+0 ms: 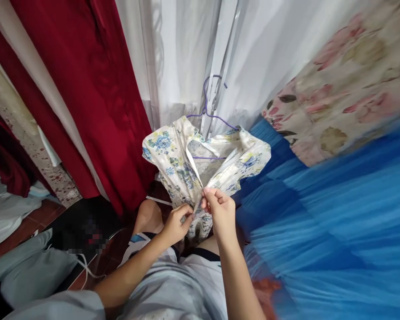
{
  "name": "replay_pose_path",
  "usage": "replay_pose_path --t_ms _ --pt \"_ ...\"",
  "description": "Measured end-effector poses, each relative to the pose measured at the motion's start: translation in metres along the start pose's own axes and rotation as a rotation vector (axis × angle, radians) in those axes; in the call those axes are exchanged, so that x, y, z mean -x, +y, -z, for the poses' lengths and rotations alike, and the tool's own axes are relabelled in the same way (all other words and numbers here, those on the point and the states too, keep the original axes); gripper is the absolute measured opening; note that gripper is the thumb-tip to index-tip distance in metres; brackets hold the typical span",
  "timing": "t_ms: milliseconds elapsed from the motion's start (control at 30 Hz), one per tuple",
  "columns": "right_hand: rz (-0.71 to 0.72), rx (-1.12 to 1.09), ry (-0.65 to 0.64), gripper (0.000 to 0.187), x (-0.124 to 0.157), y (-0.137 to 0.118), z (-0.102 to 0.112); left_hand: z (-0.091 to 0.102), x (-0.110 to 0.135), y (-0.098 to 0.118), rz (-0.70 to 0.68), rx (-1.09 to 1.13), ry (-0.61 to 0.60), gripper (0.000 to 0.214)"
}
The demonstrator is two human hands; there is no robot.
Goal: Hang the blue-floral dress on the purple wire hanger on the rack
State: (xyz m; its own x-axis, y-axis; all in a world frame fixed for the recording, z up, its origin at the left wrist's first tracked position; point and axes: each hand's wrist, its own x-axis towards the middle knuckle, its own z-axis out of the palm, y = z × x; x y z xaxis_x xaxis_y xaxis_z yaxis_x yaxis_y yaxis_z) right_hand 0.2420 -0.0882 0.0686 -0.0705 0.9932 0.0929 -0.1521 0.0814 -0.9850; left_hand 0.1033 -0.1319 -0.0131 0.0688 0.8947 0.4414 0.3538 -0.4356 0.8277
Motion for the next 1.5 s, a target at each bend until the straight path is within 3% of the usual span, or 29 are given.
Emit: replay_pose_path --t_ms 167,333,433,500,567,667,733,800,900,1033,1100,1200,1267,1300,1400,1500 --pt "0.193 -0.014 -0.03 0.031 -0.064 -0.064 -0.024 0.011 -0.004 0.002 0.052 0.018 -0.046 0.016" --pt "0.326 -0.044 -0.057 0.034 -0.114 -0.109 -0.045 -0.007 0.001 -0.012 0.109 0.07 -0.026 0.018" --pt "0.376 -0.069 -0.008 0.033 -0.119 -0.108 -0.045 -0.014 -0.007 -0.018 0.118 0.121 -0.072 0.021" --pt "0.395 -0.062 -0.008 0.032 -0.113 -0.102 -0.041 -0.007 -0.026 -0.012 0.061 0.144 -0.062 0.018" --pt "0.41 -0.018 -0.018 0.03 -0.105 -0.098 -0.037 0.011 -0.058 0.005 -0.026 0.167 0.029 0.012" --pt "0.453 0.054 -0.033 0.028 -0.093 -0.1 -0.035 0.047 -0.118 0.043 -0.181 0.193 0.296 0.031" --pt "0.493 0.08 -0.046 0.028 -0.087 -0.103 -0.037 0.067 -0.154 0.067 -0.264 0.157 0.281 0.032" --pt "0.526 0.091 -0.047 0.028 -0.086 -0.104 -0.042 0.077 -0.18 0.083 -0.33 0.094 0.187 0.023" --pt "0.562 0.134 0.01 0.027 -0.093 -0.092 -0.047 0.076 -0.197 0.091 -0.35 0.094 0.176 0.015" --pt "0.538 0.345 0.088 0.026 -0.107 -0.056 -0.041 0.077 -0.201 0.088 -0.329 0.242 0.426 0.016" --pt "0.497 0.429 0.073 0.026 -0.105 -0.04 -0.033 0.094 -0.204 0.084 -0.348 0.304 0.611 0.019" --pt "0.48 0.46 0.011 0.024 -0.091 -0.031 -0.022 0.138 -0.204 0.065 -0.361 0.36 0.9 0.019" --pt "0.476 0.467 -0.029 0.023 -0.078 -0.031 -0.018 0.165 -0.201 0.04 -0.232 0.534 0.997 0.014" --pt "0.469 0.475 -0.042 0.024 -0.072 -0.032 -0.018 0.174 -0.198 0.025 -0.085 0.684 0.981 0.012" --pt "0.432 0.485 -0.05 0.025 -0.063 -0.026 -0.019 0.172 -0.188 -0.023 0.311 0.935 0.917 0.014" --pt "0.376 0.461 -0.014 0.025 -0.064 -0.005 -0.009 0.137 -0.175 -0.057 0.498 0.991 0.813 0.019"
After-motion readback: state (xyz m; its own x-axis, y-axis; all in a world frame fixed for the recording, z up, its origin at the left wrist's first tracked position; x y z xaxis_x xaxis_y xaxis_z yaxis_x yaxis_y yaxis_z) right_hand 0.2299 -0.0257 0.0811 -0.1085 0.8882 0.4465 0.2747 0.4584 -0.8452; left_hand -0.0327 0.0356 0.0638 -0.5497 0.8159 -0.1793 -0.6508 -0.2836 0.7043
